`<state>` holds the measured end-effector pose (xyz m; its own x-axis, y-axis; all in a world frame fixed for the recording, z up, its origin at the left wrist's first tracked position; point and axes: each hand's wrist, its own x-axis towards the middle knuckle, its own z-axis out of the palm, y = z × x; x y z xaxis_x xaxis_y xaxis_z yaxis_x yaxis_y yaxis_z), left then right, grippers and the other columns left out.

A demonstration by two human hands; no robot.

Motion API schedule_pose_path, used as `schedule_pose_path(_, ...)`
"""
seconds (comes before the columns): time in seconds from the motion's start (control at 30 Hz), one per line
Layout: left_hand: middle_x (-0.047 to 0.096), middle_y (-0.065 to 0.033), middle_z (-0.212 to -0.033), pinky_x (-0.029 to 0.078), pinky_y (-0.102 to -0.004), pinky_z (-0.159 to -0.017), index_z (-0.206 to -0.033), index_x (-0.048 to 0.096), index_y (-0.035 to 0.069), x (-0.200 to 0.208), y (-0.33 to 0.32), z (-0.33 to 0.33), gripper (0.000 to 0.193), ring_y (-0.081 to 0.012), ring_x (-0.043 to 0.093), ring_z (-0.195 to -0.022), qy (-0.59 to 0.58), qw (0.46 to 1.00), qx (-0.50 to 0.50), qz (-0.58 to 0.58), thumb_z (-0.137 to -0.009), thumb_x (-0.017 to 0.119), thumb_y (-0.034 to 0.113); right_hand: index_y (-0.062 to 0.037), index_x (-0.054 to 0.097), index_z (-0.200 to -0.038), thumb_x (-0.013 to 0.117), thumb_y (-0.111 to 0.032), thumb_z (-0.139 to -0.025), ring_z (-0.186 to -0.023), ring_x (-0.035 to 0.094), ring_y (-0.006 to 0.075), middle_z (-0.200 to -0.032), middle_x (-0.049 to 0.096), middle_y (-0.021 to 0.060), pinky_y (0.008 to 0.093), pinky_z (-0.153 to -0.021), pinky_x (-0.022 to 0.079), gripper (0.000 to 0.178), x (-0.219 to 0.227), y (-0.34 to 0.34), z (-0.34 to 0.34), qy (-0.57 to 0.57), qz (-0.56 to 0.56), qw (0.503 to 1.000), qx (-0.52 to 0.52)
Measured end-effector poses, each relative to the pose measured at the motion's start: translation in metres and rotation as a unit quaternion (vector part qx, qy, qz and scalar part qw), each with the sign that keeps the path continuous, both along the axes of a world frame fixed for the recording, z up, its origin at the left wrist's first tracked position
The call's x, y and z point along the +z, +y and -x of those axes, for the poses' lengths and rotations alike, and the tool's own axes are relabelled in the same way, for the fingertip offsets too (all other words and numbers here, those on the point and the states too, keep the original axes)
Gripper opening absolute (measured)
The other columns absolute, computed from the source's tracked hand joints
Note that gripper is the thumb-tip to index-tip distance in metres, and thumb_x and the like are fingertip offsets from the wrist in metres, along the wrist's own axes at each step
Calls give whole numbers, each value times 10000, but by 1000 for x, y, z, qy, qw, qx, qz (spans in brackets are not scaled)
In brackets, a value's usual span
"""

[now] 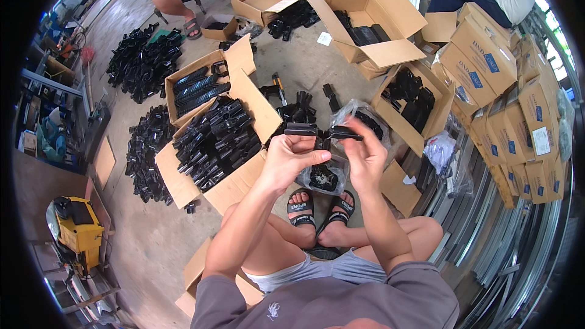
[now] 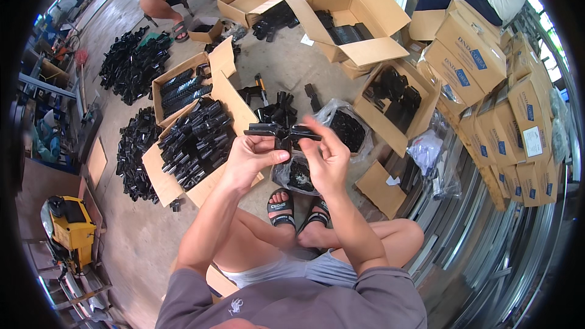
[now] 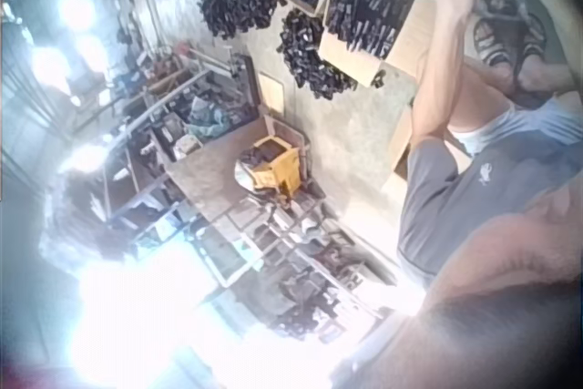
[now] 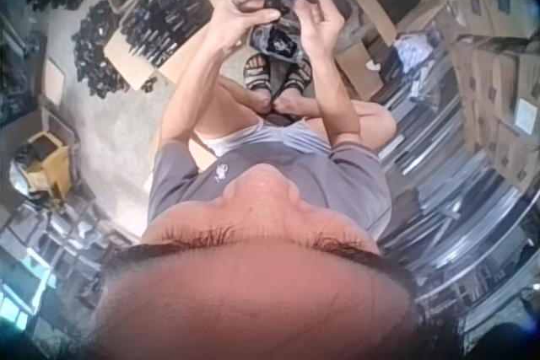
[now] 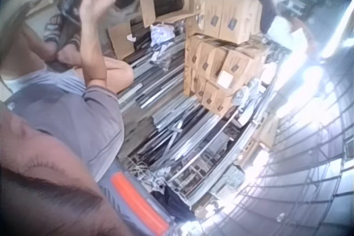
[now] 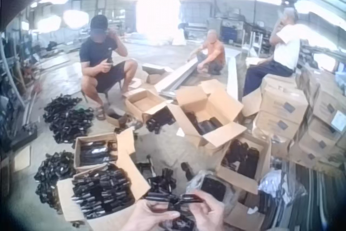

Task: The person sits on the floor and assembles small black plastic components by hand. They pick up individual parts from a plastic bag and cardboard boxes, fit them together, and place the assembled units into a nearby box.

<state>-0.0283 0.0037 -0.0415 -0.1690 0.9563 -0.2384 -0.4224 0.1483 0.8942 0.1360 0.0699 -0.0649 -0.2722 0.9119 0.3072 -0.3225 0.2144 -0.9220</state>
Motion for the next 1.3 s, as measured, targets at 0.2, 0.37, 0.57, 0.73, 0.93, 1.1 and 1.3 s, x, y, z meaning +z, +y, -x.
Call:
schedule_pose_path(0.2, 737, -154, -1032, 555, -276, -835, -1097, 666, -114, -11, 9, 26, 375, -136, 686, -903, 211, 975, 35, 60, -770, 818, -9, -17, 549, -1302, 534, -301, -1039, -869, 652, 156, -1031, 658, 111, 270, -710, 527, 388, -101, 111, -33, -43, 174, 962, -207)
schedule_pose_path(0.37, 748, -172, -1035, 562, -298, -840, -1072, 685, -122, -7, 21, 35, 434, -183, 724, -928, 399, 907, -42, 131, -716, 846, 65, -52, 732, -1061, 653, -190, -929, -904, 719, 248, -926, 748, 144, 367, -800, 557, 206, -277, 173, -109, -581, 151, 788, -138)
schedule_pose_path(0.57, 734, -215, -970, 557, -387, -850, -1035, 664, -37, -29, 26, 37, 531, -326, 719, -964, 523, 827, -130, 162, -611, 889, 191, -113, 767, -1020, 731, -185, -852, -1006, 704, 315, -1018, 747, 142, 406, -907, 532, 187, -294, 167, -83, -653, 141, 739, -88)
schedule_pose_path(0.73, 722, -196, -897, 547, -416, -790, -956, 562, -6, -47, 27, 36, 542, -359, 707, -902, 562, 803, -143, 140, -589, 902, 204, -164, 775, -996, 778, -247, -814, -1038, 686, 346, -1063, 734, 148, 431, -922, 530, 200, -308, 167, -58, -611, 162, 767, -104)
schedule_pose_path(0.93, 722, -173, -891, 551, -421, -788, -1000, 519, 22, -48, 32, 34, 554, -353, 708, -894, 577, 794, -144, 131, -616, 890, 168, -131, 785, -966, 795, -242, -794, -1026, 696, 320, -1020, 741, 159, 391, -919, 522, 205, -316, 173, -50, -617, 202, 748, -139)
schedule_pose_path(1.1, 719, -163, -905, 550, -431, -783, -1020, 503, 37, -43, 31, 29, 559, -348, 705, -904, 570, 802, -143, 105, -631, 886, 156, -122, 777, -956, 753, -199, -824, -1038, 693, 318, -1018, 739, 159, 390, -929, 519, 155, -329, 181, -66, -614, 188, 760, -101)
schedule_pose_path(1.3, 717, -159, -902, 542, -455, -774, -1043, 502, 40, -48, 27, 29, 552, -376, 693, -899, 594, 792, -114, 87, -646, 869, 151, -89, 725, -1054, 630, -93, -896, -953, 713, 310, -995, 735, 155, 389, -858, 546, 184, -296, 166, -75, -534, 9, 826, -179)
